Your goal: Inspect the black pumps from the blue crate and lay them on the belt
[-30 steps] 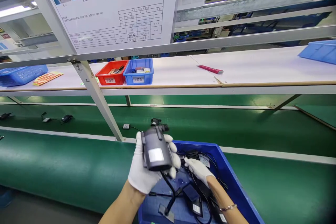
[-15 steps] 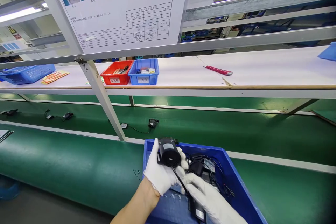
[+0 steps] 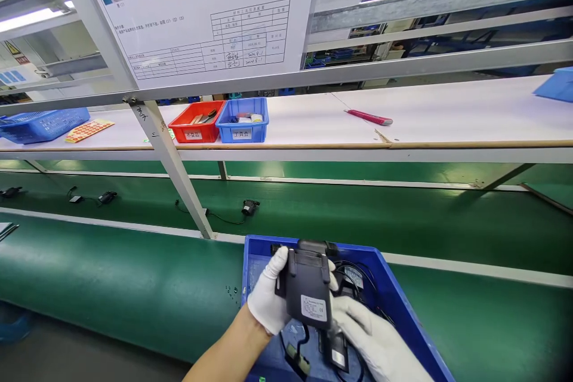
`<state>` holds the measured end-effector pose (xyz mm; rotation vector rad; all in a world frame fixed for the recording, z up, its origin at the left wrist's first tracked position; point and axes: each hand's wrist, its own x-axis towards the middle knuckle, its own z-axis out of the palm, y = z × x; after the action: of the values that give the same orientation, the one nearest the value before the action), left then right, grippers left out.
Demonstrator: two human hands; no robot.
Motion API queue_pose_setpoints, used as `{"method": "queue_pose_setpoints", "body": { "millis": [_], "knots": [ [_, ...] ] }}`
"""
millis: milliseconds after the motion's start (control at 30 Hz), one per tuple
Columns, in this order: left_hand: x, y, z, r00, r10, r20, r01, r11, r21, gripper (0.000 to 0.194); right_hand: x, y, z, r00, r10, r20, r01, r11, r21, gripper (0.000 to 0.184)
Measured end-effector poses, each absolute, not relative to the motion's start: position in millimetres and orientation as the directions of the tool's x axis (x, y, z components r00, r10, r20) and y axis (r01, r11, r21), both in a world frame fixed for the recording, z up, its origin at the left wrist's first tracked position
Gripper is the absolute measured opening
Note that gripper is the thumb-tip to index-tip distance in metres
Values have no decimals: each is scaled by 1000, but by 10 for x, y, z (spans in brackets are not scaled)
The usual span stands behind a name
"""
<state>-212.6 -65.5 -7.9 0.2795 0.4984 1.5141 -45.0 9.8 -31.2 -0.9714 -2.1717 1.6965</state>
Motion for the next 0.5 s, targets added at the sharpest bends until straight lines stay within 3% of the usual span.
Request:
{"method": "queue_pose_setpoints", "body": {
  "millis": [167, 233, 300, 367, 433, 500],
  "knots": [
    [-2121, -720, -77, -81, 983, -165, -837, 22, 546, 77, -367, 49, -313, -599, 777, -196, 347, 31, -937, 54],
    [-2115, -755, -28, -170, 970, -176, -767, -18, 642, 74, -370, 24, -370, -599, 790, -133, 300, 67, -952, 57],
    [-2086, -791, 52, -309, 944, -117, -572, -86, 816, 67, -421, 5, -439, -658, 751, -47, 241, 151, -959, 65],
    [-2026, -821, 123, -456, 890, 11, -266, -148, 953, 63, -519, -12, -492, -698, 716, 24, 220, 247, -944, 73],
    [-1949, -847, 143, -543, 829, 134, -2, -161, 987, 64, -632, -23, -507, -690, 721, 65, 221, 295, -930, 76],
    [-1883, -877, 106, -599, 772, 212, 137, -162, 977, 59, -715, -25, -477, -679, 730, 83, 195, 288, -937, 77]
  ]
}}
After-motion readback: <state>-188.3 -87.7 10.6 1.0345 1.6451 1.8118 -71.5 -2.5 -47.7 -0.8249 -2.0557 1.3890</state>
